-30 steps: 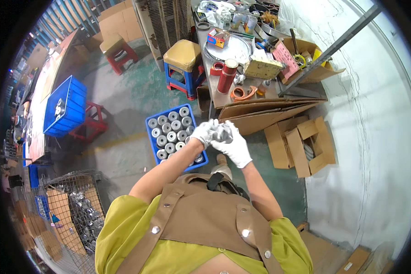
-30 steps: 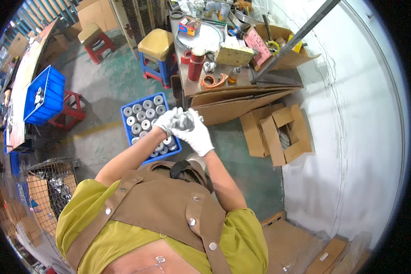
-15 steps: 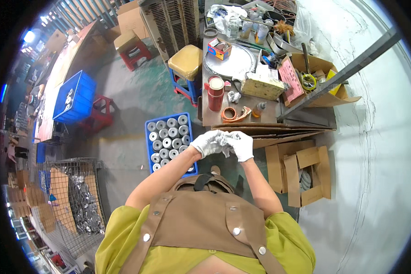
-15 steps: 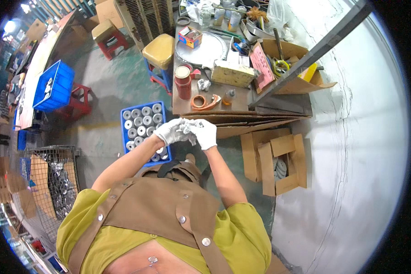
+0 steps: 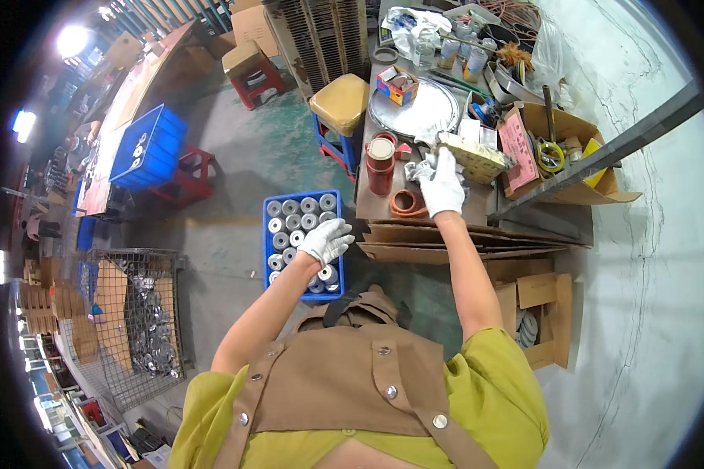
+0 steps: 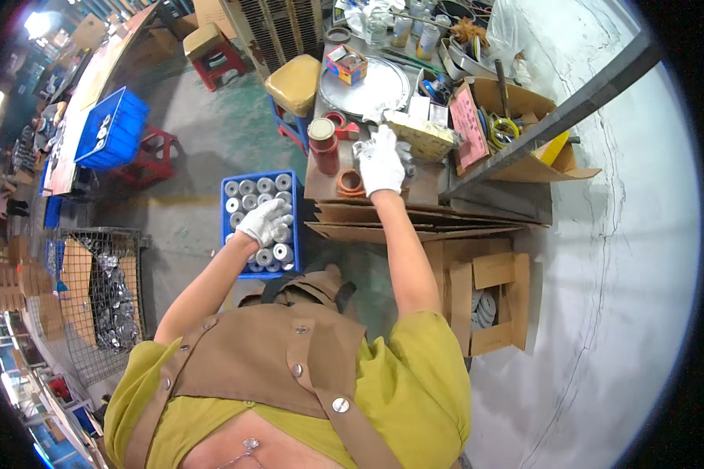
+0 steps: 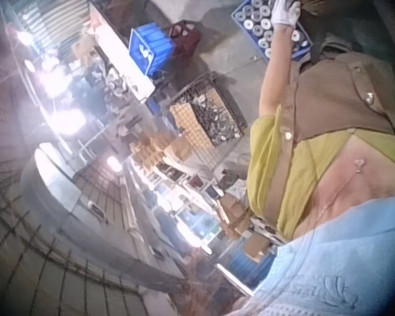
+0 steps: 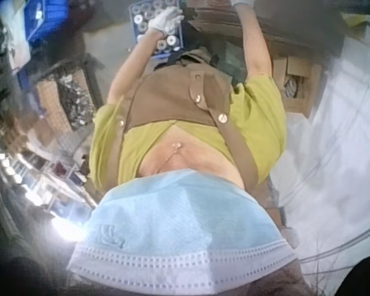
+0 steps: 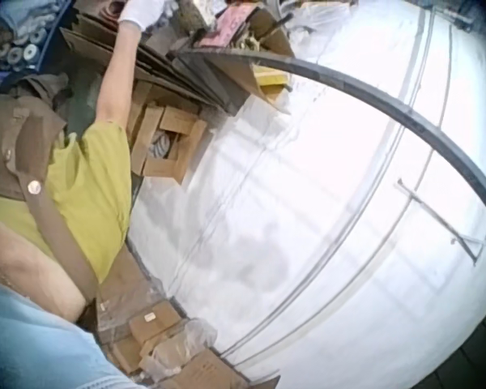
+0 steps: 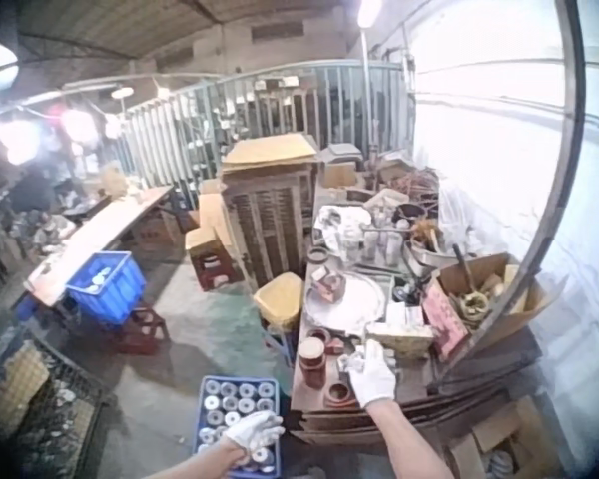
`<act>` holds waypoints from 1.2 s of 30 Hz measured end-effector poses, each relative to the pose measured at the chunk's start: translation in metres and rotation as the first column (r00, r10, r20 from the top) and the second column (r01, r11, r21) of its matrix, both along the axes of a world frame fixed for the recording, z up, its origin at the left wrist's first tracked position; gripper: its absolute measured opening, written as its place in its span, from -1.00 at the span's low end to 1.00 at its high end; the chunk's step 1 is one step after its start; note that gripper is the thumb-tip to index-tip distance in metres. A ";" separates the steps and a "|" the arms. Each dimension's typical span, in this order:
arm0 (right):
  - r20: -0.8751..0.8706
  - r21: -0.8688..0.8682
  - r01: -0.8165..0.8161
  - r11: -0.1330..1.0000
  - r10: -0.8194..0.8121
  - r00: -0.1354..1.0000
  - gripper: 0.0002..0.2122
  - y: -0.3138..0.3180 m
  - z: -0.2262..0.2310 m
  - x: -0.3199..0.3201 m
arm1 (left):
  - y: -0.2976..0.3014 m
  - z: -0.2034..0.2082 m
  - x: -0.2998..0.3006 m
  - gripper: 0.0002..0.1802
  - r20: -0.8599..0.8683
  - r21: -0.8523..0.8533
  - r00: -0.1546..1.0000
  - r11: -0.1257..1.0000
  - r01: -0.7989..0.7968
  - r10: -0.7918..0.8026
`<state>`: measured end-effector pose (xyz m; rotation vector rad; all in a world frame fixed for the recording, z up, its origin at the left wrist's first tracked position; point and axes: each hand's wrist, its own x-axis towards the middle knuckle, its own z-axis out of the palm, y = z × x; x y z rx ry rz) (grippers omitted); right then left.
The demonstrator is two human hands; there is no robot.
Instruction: The person puts on gloves, sets up a tape dispenser, and seals the bottom of several cardboard boxes using the tape dispenser.
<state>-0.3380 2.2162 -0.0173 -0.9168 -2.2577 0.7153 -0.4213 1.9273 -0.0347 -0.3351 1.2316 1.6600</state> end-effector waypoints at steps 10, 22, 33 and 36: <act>-0.250 -0.192 -0.649 0.736 0.603 0.758 -0.77 -0.184 0.068 0.026 | 0.028 0.032 -0.018 -0.40 -0.078 0.090 0.992 0.991 -0.097 0.104; -0.489 -0.781 -0.603 0.162 0.442 0.752 -0.79 -0.221 0.038 0.011 | -0.001 -0.019 -0.021 -0.21 -0.275 0.036 0.919 0.959 -0.282 0.281; -0.016 -0.297 -0.571 0.766 0.593 0.805 -0.80 -0.218 0.042 0.000 | 0.003 0.088 -0.036 0.05 -0.018 0.524 0.809 0.694 -0.493 0.588; 0.112 -0.300 -0.665 0.684 0.718 0.687 -0.75 -0.238 0.068 0.008 | -0.016 0.088 -0.035 0.04 0.074 0.535 0.820 0.672 -0.513 0.567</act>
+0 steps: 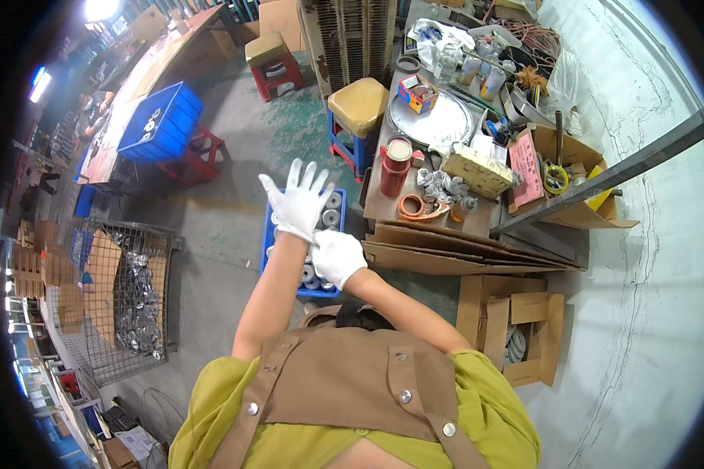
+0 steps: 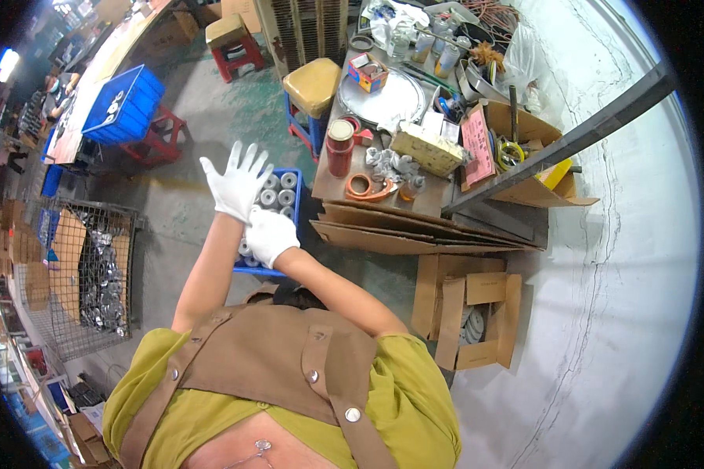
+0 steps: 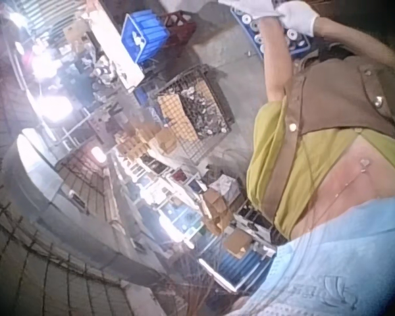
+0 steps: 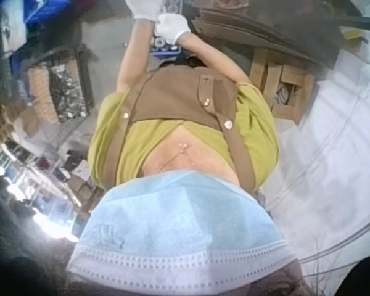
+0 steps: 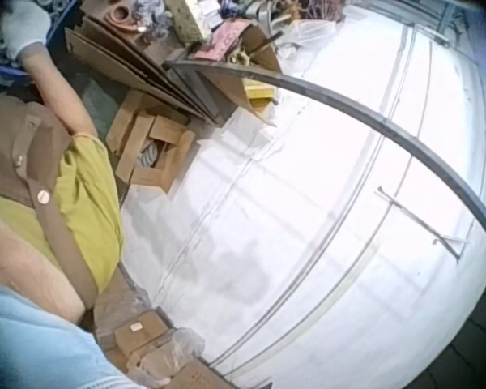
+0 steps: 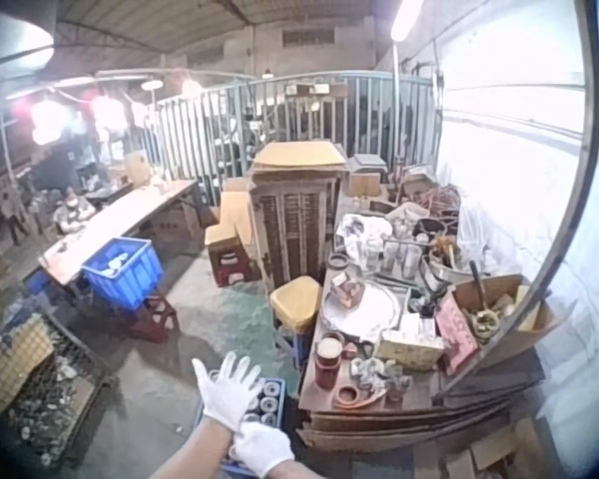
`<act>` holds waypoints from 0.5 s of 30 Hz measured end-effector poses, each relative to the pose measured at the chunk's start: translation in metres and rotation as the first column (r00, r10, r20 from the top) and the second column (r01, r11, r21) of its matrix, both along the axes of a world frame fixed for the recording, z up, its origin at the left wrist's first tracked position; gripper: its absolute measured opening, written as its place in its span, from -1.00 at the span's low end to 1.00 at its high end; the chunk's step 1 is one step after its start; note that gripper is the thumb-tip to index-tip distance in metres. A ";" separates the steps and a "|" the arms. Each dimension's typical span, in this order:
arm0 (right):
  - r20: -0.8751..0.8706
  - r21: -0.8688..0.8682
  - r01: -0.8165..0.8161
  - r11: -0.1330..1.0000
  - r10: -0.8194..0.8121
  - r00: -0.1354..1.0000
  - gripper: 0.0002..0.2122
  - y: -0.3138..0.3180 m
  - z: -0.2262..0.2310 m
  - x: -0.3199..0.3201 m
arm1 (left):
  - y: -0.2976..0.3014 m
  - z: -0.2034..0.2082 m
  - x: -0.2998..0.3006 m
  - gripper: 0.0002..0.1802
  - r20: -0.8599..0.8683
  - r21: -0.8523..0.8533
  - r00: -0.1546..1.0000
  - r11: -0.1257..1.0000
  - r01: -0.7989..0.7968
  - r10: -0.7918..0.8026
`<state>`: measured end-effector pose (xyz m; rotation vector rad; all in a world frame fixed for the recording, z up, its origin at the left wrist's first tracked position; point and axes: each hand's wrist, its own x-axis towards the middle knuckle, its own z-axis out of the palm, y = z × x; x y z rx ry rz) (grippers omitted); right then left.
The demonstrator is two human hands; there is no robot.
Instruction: The person puts on gloves, sets up a tape dispenser, and seals the bottom of several cardboard boxes using the tape dispenser.
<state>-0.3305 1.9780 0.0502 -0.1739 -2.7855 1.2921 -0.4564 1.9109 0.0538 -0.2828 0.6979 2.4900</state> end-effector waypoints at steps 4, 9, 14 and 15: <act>-0.057 -0.021 -0.176 0.984 0.174 0.983 -0.69 0.004 0.029 0.022 | -0.020 -0.041 -0.011 -0.17 -0.228 -0.423 0.974 0.902 -0.090 -0.010; 0.070 -0.123 0.011 0.992 -0.002 0.998 -0.54 0.027 0.036 0.019 | -0.011 -0.046 0.017 -0.45 -0.438 -0.612 0.475 -0.134 -0.780 -0.763; 0.116 -0.306 -0.051 0.951 0.091 0.989 -0.49 0.028 -0.011 0.006 | 0.004 -0.027 0.029 -0.43 -0.147 -0.366 0.136 -0.074 -0.928 -0.980; 0.114 -0.305 -0.053 0.951 0.092 0.989 -0.49 0.024 -0.017 0.005 | 0.002 -0.033 0.028 -0.43 -0.148 -0.364 0.137 -0.075 -0.928 -0.980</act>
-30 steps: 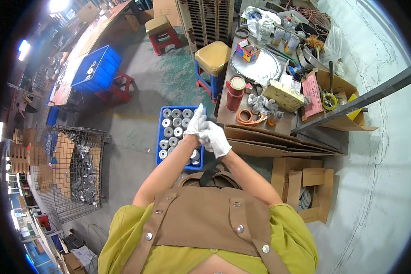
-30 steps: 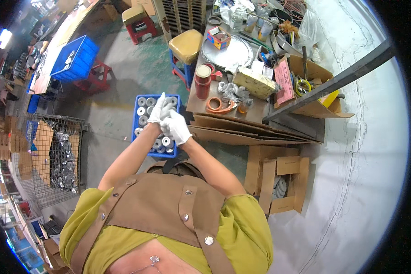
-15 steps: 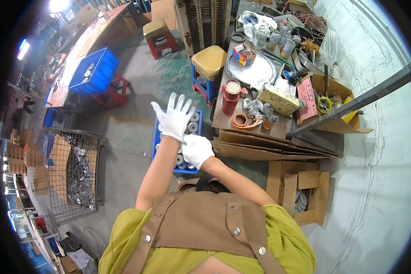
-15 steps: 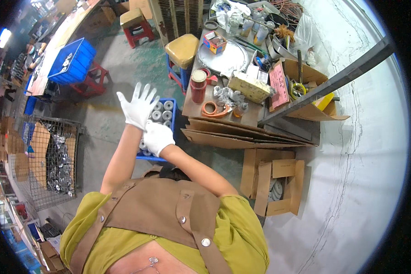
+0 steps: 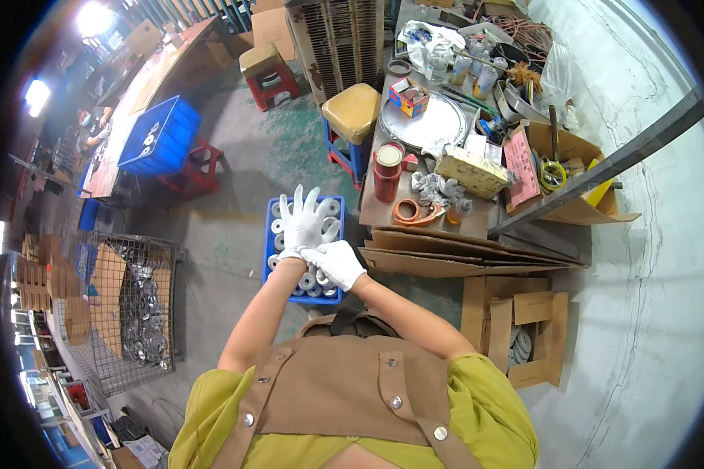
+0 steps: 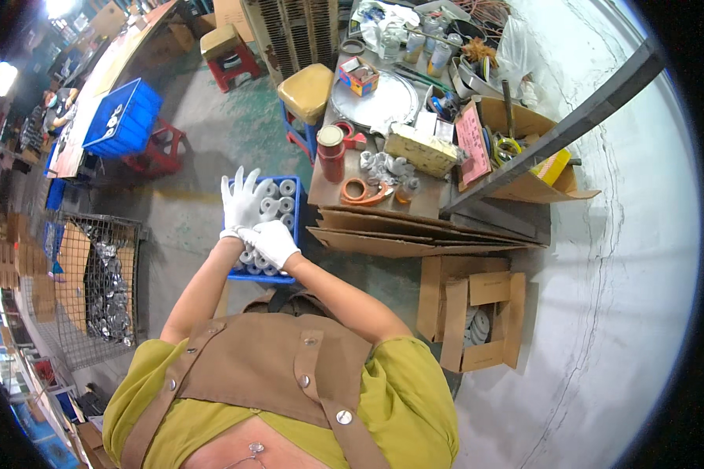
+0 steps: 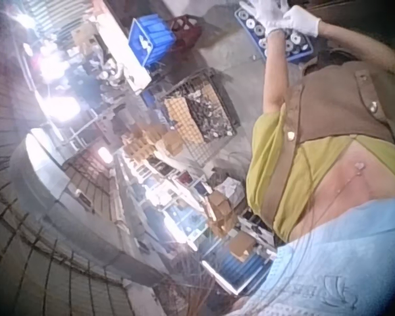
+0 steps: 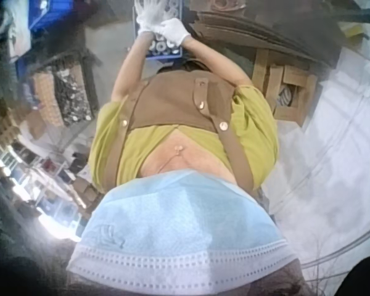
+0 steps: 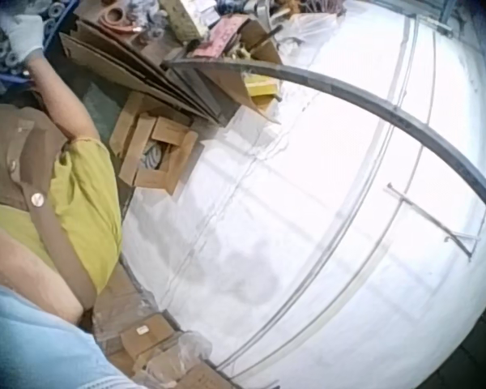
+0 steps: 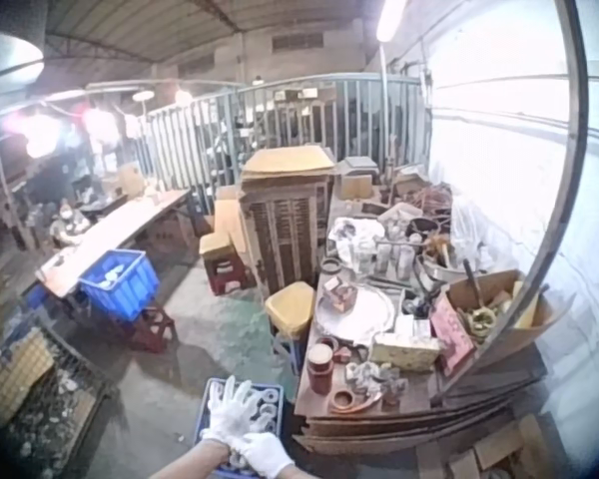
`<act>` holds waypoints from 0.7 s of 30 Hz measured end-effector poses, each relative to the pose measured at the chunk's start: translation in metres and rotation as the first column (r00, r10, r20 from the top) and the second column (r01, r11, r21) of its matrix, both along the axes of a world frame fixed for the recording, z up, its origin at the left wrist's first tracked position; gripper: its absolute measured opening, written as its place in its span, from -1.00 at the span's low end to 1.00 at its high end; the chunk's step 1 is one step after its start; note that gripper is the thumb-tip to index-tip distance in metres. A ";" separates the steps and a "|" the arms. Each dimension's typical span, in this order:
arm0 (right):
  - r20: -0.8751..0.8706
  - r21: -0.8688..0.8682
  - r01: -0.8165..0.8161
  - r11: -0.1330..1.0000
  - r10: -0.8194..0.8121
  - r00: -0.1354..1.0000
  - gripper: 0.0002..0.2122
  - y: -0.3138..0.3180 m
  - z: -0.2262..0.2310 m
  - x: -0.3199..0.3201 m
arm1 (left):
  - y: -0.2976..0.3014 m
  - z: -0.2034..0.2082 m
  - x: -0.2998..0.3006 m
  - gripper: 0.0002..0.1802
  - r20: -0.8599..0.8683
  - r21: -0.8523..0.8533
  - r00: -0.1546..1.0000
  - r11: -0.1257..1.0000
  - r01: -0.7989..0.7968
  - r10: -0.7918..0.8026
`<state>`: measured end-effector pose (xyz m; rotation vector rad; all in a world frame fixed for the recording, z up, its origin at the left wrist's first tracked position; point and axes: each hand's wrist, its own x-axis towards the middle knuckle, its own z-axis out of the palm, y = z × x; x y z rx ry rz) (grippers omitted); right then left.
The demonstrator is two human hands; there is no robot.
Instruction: The person puts on gloves, sets up a tape dispenser, and seals the bottom of several cardboard boxes using the tape dispenser.
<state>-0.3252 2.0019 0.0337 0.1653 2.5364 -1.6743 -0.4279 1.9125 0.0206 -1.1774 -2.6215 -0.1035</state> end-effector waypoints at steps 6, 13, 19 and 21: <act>0.060 -0.442 0.044 0.896 -0.019 0.998 -0.81 -0.023 0.001 0.028 | 0.012 -0.009 0.016 -0.30 0.258 0.237 0.966 0.970 -0.053 -0.010; -0.111 -0.245 0.295 0.924 -0.329 0.938 -0.77 0.029 -0.003 -0.012 | -0.005 -0.039 0.007 -0.43 0.919 0.341 0.121 0.603 -0.721 -0.375; -0.059 0.436 0.199 0.878 -0.193 0.979 -0.66 0.055 -0.025 -0.024 | 0.001 0.011 0.061 -0.31 0.976 0.113 -0.122 0.894 -0.433 -0.182; -0.160 0.459 0.227 0.859 -0.171 0.972 -0.70 0.050 -0.034 -0.025 | 0.005 0.014 0.072 -0.51 0.978 0.084 -0.123 0.857 -0.508 -0.169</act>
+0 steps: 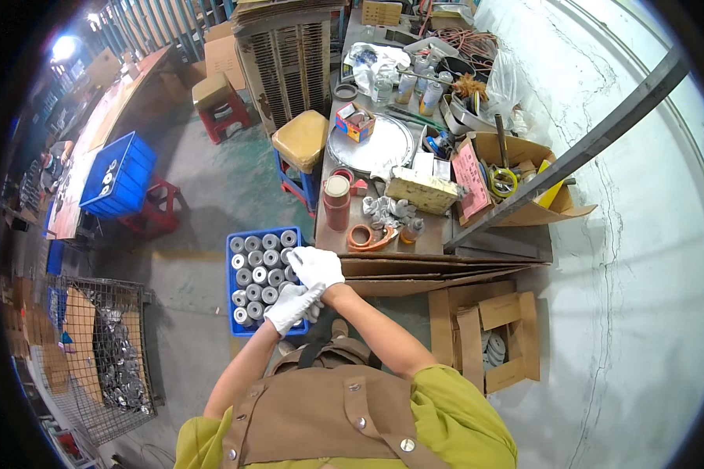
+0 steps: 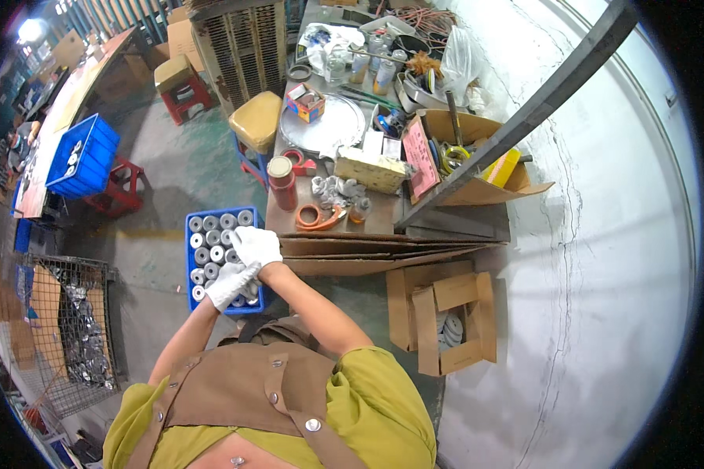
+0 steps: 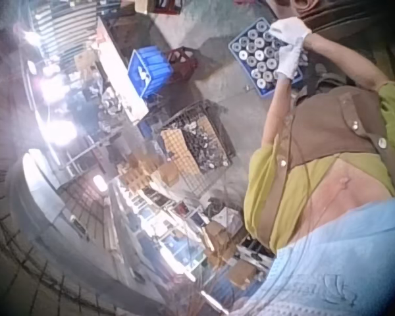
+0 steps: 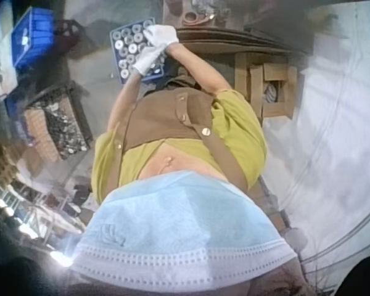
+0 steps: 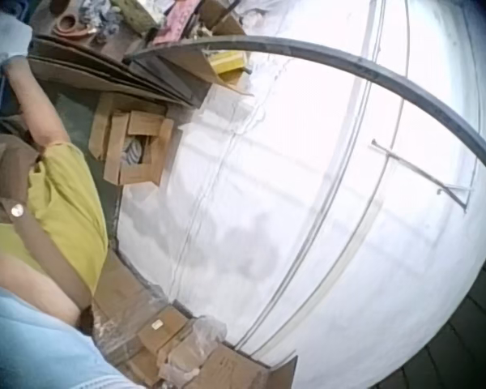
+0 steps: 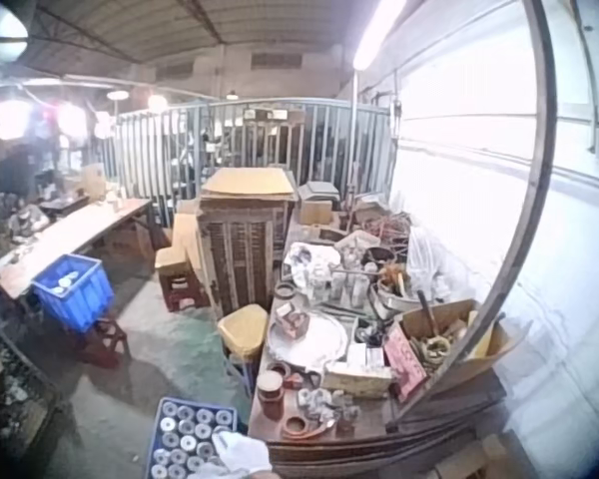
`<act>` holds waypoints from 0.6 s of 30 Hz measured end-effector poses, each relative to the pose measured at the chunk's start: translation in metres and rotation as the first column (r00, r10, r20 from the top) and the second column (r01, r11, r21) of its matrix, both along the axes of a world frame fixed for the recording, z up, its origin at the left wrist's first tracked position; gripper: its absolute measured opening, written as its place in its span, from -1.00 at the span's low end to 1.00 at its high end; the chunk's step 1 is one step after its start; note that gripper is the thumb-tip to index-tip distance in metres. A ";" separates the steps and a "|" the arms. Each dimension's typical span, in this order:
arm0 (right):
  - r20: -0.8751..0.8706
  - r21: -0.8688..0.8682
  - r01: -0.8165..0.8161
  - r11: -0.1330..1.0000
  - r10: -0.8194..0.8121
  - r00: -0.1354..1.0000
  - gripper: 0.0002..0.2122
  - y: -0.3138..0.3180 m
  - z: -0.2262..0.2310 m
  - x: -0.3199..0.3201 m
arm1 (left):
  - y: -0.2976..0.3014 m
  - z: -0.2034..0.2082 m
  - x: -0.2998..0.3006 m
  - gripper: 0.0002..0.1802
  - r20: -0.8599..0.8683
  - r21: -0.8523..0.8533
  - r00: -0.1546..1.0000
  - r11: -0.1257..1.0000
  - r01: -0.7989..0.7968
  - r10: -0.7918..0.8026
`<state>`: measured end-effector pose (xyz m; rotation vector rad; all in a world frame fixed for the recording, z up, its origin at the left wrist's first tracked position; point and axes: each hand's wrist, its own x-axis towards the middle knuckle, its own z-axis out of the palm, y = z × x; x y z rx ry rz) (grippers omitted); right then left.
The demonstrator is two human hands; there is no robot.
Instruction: The person puts on gloves, sets up a tape dispenser, and seals the bottom of several cardboard boxes using the tape dispenser.
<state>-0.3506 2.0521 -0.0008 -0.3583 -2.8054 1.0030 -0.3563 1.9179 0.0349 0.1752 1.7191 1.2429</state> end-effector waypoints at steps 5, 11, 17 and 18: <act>-0.055 -0.100 0.012 0.995 -0.018 0.998 -0.71 -0.006 0.012 -0.002 | -0.006 0.013 0.008 -0.62 0.061 0.046 0.993 0.994 -0.103 0.100; 0.025 -0.787 0.107 0.608 -0.141 0.990 -0.58 -0.017 0.000 -0.017 | -0.006 0.038 0.012 -0.61 -0.085 0.036 0.965 0.967 0.251 -0.247; 0.044 -0.989 0.024 -0.146 -0.132 0.990 -0.42 -0.005 0.037 -0.034 | -0.015 0.022 -0.010 -0.56 -0.115 0.238 0.984 0.965 -0.106 0.136; 0.031 -0.931 -0.018 -0.365 -0.128 0.991 -0.40 -0.007 0.043 -0.034 | -0.017 0.018 -0.007 -0.55 -0.169 0.209 0.982 0.977 -0.049 0.086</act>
